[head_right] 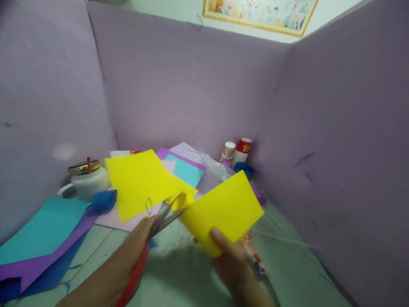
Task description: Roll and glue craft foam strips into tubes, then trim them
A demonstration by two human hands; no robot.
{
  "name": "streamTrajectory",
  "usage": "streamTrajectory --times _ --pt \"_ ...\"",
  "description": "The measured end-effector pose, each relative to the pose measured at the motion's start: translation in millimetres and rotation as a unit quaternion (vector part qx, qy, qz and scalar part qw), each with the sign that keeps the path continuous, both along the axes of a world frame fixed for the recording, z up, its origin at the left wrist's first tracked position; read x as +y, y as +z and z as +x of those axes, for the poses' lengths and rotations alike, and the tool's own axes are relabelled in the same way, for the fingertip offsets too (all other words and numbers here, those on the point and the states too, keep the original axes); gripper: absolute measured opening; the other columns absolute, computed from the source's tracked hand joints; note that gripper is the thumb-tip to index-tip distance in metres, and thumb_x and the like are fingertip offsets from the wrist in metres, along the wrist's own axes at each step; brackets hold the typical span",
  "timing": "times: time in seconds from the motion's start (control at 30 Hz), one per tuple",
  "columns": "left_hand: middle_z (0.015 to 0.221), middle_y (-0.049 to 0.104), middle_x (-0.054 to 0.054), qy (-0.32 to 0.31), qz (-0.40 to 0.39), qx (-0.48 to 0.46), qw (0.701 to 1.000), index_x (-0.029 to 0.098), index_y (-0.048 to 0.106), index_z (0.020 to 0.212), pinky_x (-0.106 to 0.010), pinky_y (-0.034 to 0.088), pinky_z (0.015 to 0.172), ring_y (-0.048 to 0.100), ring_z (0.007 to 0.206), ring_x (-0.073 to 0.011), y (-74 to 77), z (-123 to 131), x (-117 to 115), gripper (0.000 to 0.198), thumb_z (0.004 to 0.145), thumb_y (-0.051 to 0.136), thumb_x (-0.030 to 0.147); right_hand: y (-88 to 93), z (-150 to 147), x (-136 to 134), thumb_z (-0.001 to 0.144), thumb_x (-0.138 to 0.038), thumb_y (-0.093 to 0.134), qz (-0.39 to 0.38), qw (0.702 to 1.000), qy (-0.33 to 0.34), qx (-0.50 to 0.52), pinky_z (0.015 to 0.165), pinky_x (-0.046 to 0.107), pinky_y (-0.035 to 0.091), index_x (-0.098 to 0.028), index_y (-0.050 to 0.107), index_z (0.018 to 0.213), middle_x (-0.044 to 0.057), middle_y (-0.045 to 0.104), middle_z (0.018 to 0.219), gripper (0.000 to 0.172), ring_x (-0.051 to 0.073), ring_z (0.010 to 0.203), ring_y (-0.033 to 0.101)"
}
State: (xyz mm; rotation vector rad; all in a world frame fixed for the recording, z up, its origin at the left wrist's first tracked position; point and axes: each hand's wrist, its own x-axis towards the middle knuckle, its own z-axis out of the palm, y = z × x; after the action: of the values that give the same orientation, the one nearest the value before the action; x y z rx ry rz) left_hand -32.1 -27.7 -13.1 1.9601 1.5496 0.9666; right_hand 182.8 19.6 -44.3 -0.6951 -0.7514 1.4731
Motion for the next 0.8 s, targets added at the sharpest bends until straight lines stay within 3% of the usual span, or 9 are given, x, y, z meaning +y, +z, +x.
streamTrajectory --times 0.23,0.4,0.8 --pt "0.118 0.061 -0.010 0.014 0.022 0.001 1.000 0.023 0.050 0.123 -0.033 0.045 0.088 0.056 0.106 -0.0255 -11.6 5.9 5.8 0.054 0.070 0.044 0.016 -0.1 -0.1 -0.1 0.062 -0.030 0.077 0.011 1.000 0.012 -0.023 0.062 0.039 0.058 -0.021 0.057 0.121 0.009 0.071 0.092 0.063 0.027 0.074 0.066" --pt "0.094 0.064 -0.007 0.040 0.002 0.095 0.995 0.024 0.055 0.104 -0.033 0.044 0.076 0.059 0.089 -0.0247 -14.1 6.1 9.3 0.044 0.067 0.039 0.006 2.4 -0.9 0.5 0.063 -0.030 0.076 0.008 1.000 0.017 -0.023 0.062 0.038 0.057 -0.021 0.057 0.122 0.009 0.071 0.096 0.063 0.028 0.077 0.066" --pt "0.092 0.064 -0.007 0.016 -0.035 0.198 0.980 0.023 0.051 0.106 -0.030 0.042 0.066 0.061 0.083 -0.0242 -9.2 6.0 8.2 0.045 0.069 0.037 0.002 2.0 1.2 0.7 0.060 -0.025 0.077 -0.009 1.000 0.001 0.010 0.058 0.030 0.058 -0.023 0.056 0.123 0.007 0.071 0.095 0.066 0.024 0.074 0.067"
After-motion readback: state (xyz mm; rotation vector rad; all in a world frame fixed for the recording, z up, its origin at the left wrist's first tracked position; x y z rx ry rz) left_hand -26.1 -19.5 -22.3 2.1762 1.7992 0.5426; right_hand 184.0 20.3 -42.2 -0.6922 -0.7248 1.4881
